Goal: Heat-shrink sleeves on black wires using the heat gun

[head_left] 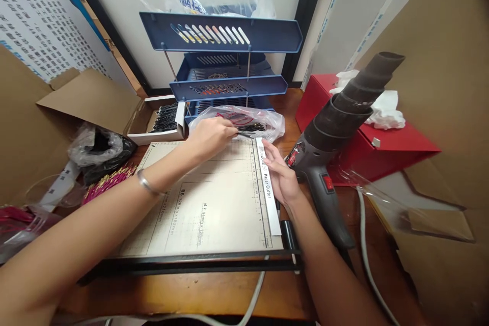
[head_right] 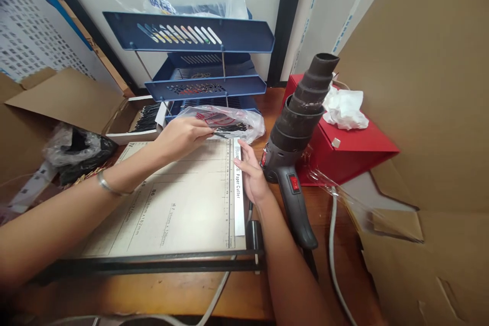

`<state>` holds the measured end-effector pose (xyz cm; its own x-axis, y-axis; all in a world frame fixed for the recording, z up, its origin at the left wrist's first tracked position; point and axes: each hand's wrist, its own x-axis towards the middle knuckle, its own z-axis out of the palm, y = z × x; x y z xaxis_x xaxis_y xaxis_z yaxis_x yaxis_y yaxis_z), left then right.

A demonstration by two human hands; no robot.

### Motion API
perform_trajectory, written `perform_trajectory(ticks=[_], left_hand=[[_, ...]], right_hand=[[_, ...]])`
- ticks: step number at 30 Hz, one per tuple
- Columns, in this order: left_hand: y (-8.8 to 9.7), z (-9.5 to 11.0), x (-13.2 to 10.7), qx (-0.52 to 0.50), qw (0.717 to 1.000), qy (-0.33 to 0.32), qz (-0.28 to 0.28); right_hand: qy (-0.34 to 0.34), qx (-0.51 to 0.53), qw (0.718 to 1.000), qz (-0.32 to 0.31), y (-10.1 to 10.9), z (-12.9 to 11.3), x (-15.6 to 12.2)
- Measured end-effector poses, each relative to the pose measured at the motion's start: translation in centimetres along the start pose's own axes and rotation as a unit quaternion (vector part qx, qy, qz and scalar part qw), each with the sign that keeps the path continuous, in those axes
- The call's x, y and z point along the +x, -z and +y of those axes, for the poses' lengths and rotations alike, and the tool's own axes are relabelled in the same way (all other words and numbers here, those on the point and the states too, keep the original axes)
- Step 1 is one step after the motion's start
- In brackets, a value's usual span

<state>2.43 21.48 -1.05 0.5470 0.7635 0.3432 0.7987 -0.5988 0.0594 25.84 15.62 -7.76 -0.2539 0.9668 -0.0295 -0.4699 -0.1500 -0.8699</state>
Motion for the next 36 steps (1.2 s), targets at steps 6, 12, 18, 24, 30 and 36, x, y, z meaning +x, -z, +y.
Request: perform_trajectory(ticks=[6, 12, 18, 24, 30, 36], left_hand=[[1.2, 3.6, -4.8, -0.057, 0.996, -0.022, -0.058], [0.8, 5.2, -5.1, -0.108, 0.99, -0.017, -0.094], [0.0, 5.3, -5.3, -0.172, 0.983, -0.014, -0.064], [-0.1, 5.2, -5.9, -0.246, 0.967, 0.019, -0.056], [-0.2, 5.1, -6.0, -0.275, 0.96, 0.03, -0.049], [-0.5, 4.6, -6.2, -0.271, 0.962, 0.027, -0.03]], right_hand=[[-0.011, -0.073, 0.997, -0.019, 0.4, 0.5, 0.1], [0.022, -0.182, 0.982, -0.052, 1.1, 0.4, 0.0], [0.03, -0.257, 0.965, -0.041, 1.3, 0.0, -0.6], [0.007, -0.238, 0.971, -0.02, 0.7, -0.3, -0.9], [0.026, -0.214, 0.977, 0.004, 0.6, -0.4, -0.5], [0.078, -0.383, 0.92, -0.028, 0.5, -1.8, -1.4]])
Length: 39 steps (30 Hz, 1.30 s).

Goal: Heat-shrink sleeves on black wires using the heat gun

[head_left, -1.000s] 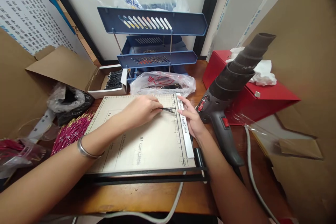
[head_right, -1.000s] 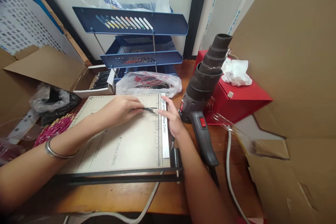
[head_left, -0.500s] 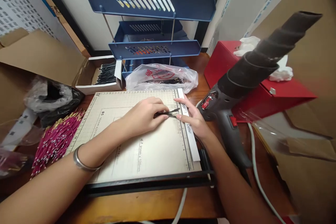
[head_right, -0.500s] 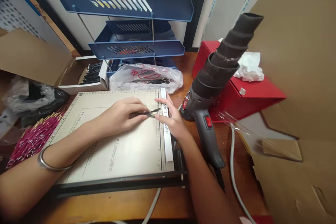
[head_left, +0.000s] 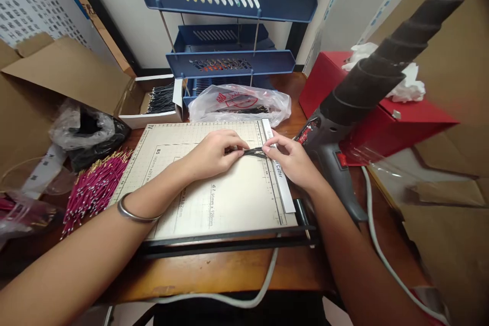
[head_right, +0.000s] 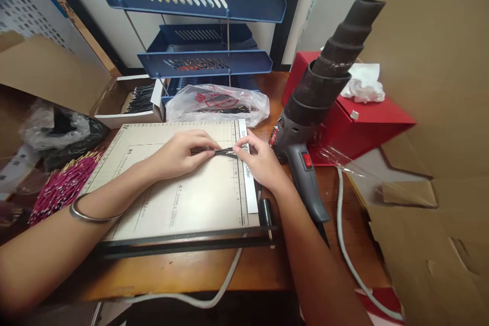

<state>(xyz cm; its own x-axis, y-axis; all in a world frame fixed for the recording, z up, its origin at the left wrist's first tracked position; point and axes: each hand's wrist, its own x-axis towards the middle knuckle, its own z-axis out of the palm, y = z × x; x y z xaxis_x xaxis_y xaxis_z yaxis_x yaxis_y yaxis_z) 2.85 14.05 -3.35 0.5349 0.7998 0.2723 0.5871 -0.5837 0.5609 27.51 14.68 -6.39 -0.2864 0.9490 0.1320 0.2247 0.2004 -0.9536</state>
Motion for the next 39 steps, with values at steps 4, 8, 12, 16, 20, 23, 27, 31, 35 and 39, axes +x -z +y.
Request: perform_trajectory(ticks=[4, 8, 12, 16, 20, 23, 27, 31, 35, 39], left_hand=[[0.0, -0.3, -0.1, -0.006, 1.0, -0.01, -0.011], [0.0, -0.1, -0.1, -0.01, 1.0, 0.0, -0.007], [-0.2, 0.2, 0.0, -0.03, 0.999, 0.02, 0.003], [-0.3, 0.1, 0.0, -0.034, 0.999, 0.025, 0.009], [-0.4, -0.2, 0.0, -0.043, 0.999, 0.03, 0.014], [-0.4, -0.3, 0.0, -0.041, 0.998, 0.033, 0.016], [-0.5, -0.4, 0.1, -0.026, 0.999, 0.024, 0.02], [-0.4, -0.4, 0.1, -0.022, 0.999, 0.015, 0.019], [-0.4, -0.4, 0.1, -0.025, 0.999, 0.012, 0.018], [-0.3, -0.4, 0.1, -0.025, 0.999, 0.015, 0.019]], right_hand=[[-0.007, -0.081, 0.997, -0.016, 0.5, -1.2, 0.0], [-0.002, -0.128, 0.992, -0.014, 1.0, -2.1, 0.4], [-0.004, -0.138, 0.99, -0.027, 1.3, -2.4, 0.2], [-0.011, -0.142, 0.989, -0.041, 1.5, -2.1, -0.1], [0.003, -0.102, 0.995, -0.023, 1.2, -1.5, 0.1], [0.014, -0.109, 0.994, -0.018, 1.0, -1.3, 0.3], [0.022, -0.12, 0.992, -0.018, 1.0, -1.2, 0.2], [0.04, -0.1, 0.994, -0.024, 0.9, -1.1, -0.2], [0.052, -0.116, 0.992, -0.024, 0.8, -1.2, -0.5], [0.051, -0.121, 0.991, -0.018, 0.7, -1.1, -0.7]])
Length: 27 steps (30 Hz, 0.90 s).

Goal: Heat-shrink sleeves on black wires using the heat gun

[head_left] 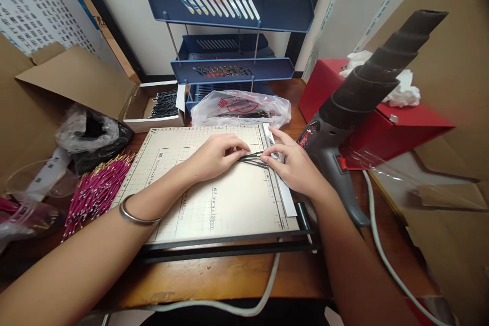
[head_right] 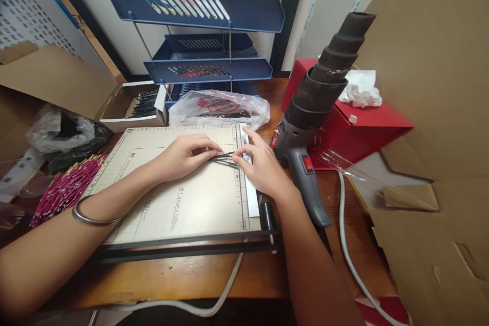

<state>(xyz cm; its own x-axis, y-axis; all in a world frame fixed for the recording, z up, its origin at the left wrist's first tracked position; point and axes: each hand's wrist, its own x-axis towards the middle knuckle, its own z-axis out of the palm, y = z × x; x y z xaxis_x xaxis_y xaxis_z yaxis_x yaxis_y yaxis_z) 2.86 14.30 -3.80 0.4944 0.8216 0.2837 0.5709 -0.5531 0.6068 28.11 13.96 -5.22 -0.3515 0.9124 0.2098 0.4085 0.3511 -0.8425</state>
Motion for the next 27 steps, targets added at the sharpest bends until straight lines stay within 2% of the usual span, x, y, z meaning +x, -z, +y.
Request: perform_trajectory(ticks=[13, 19, 24, 27], left_hand=[[0.5, 0.2, -0.1, 0.002, 0.999, 0.018, 0.049], [0.9, 0.2, -0.1, 0.026, 0.998, -0.018, 0.052], [0.7, 0.1, -0.1, 0.025, 0.998, -0.045, 0.038], [0.4, 0.3, -0.2, 0.025, 0.996, -0.072, 0.049]], right_hand=[[-0.039, 0.036, 0.999, 0.014, -0.6, 0.3, 0.1], [-0.036, 0.05, 0.997, 0.052, -0.9, 0.4, 0.2], [-0.033, 0.054, 0.996, 0.057, -1.0, 0.3, 0.2], [-0.028, 0.056, 0.996, 0.058, -1.1, 0.1, 0.2]])
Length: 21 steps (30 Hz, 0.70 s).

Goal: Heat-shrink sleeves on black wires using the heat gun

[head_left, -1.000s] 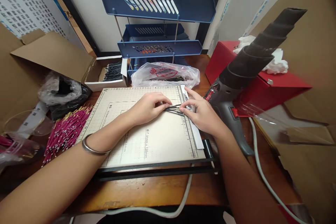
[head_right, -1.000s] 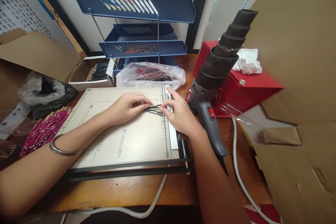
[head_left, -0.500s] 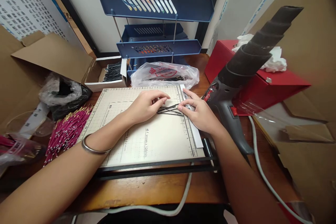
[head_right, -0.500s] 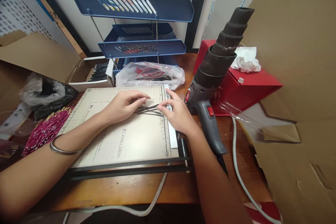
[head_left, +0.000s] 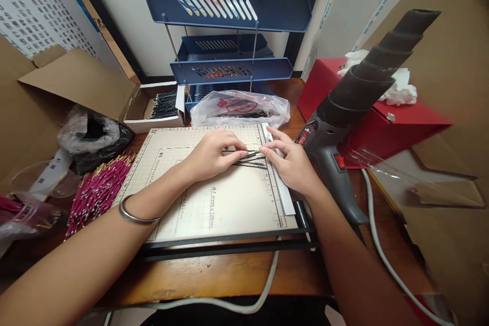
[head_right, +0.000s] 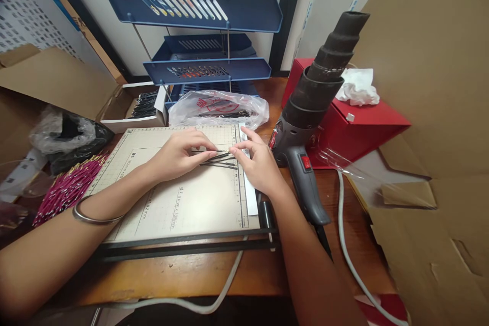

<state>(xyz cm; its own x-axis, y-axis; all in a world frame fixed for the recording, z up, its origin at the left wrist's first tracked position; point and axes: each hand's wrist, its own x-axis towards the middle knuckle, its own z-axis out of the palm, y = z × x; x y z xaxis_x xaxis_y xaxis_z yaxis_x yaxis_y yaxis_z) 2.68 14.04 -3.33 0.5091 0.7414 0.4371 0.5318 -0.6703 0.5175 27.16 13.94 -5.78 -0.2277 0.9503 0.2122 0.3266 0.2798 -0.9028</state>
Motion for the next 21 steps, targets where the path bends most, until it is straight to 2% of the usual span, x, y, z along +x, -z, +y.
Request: perform_trajectory(ticks=[8, 17, 21], left_hand=[[-0.6, 0.2, 0.0, 0.003, 0.997, -0.053, 0.057], [-1.0, 0.6, -0.1, -0.015, 0.997, -0.057, 0.043], [-1.1, 0.6, -0.1, 0.0, 0.998, -0.052, 0.045]], right_hand=[[0.006, -0.005, 1.0, 0.001, -0.2, -0.7, -0.2], [0.019, -0.009, 1.0, -0.021, -0.3, -0.7, -0.2], [0.026, -0.006, 1.0, -0.01, -0.3, -0.8, -0.2]])
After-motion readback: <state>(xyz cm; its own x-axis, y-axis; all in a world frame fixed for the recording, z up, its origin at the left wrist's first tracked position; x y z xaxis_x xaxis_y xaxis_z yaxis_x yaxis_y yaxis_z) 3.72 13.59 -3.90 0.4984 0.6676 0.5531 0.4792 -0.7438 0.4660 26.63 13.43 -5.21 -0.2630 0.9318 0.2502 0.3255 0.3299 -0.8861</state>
